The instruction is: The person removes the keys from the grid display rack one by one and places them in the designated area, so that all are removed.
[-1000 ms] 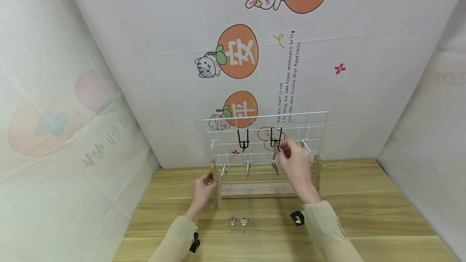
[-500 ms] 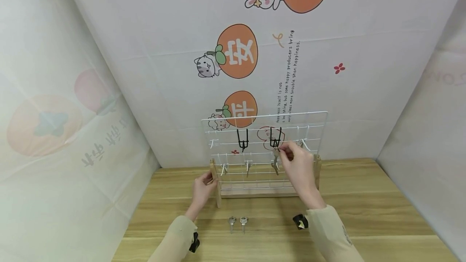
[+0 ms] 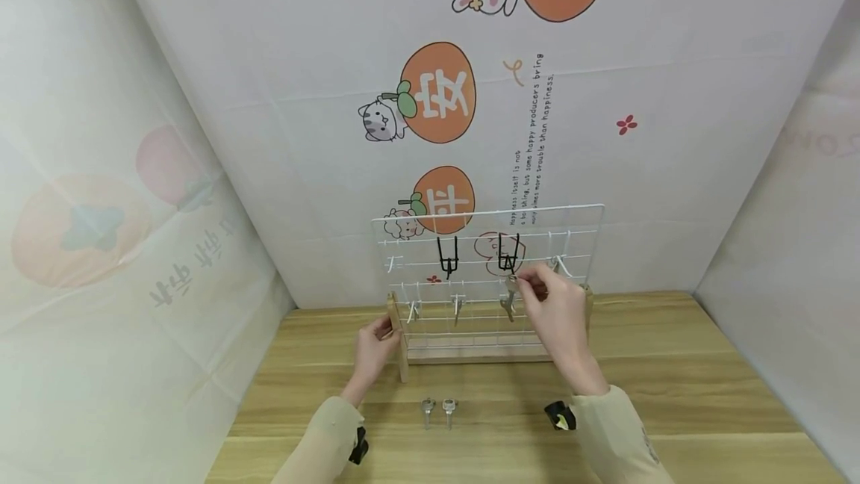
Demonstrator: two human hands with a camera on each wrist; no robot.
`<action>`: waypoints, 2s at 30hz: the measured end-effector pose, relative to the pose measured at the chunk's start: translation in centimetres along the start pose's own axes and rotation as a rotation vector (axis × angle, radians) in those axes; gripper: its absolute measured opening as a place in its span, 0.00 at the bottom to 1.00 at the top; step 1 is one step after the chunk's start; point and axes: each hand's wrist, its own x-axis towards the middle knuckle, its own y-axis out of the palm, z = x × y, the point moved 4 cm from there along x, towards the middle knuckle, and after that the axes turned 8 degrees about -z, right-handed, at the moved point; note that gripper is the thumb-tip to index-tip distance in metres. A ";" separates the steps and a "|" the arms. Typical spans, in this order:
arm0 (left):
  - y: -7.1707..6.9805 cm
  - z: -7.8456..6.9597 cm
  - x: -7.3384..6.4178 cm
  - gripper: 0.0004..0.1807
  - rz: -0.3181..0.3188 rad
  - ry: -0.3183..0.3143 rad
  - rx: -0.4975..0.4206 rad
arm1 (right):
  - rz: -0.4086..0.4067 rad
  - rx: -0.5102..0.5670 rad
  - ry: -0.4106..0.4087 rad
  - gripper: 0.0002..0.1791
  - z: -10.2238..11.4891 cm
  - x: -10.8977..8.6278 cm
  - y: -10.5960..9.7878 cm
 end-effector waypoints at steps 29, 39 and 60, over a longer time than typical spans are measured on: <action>-0.1 -0.1 0.2 0.24 0.024 0.026 0.009 | 0.110 -0.003 -0.056 0.08 -0.2 -4.1 1.1; -0.1 -0.1 0.2 0.24 0.017 0.019 -0.004 | 0.230 0.050 -0.003 0.10 -1.3 -7.6 3.1; -0.3 -2.3 -0.5 0.22 0.027 0.036 0.016 | 0.523 0.054 0.335 0.07 -4.3 -13.6 7.2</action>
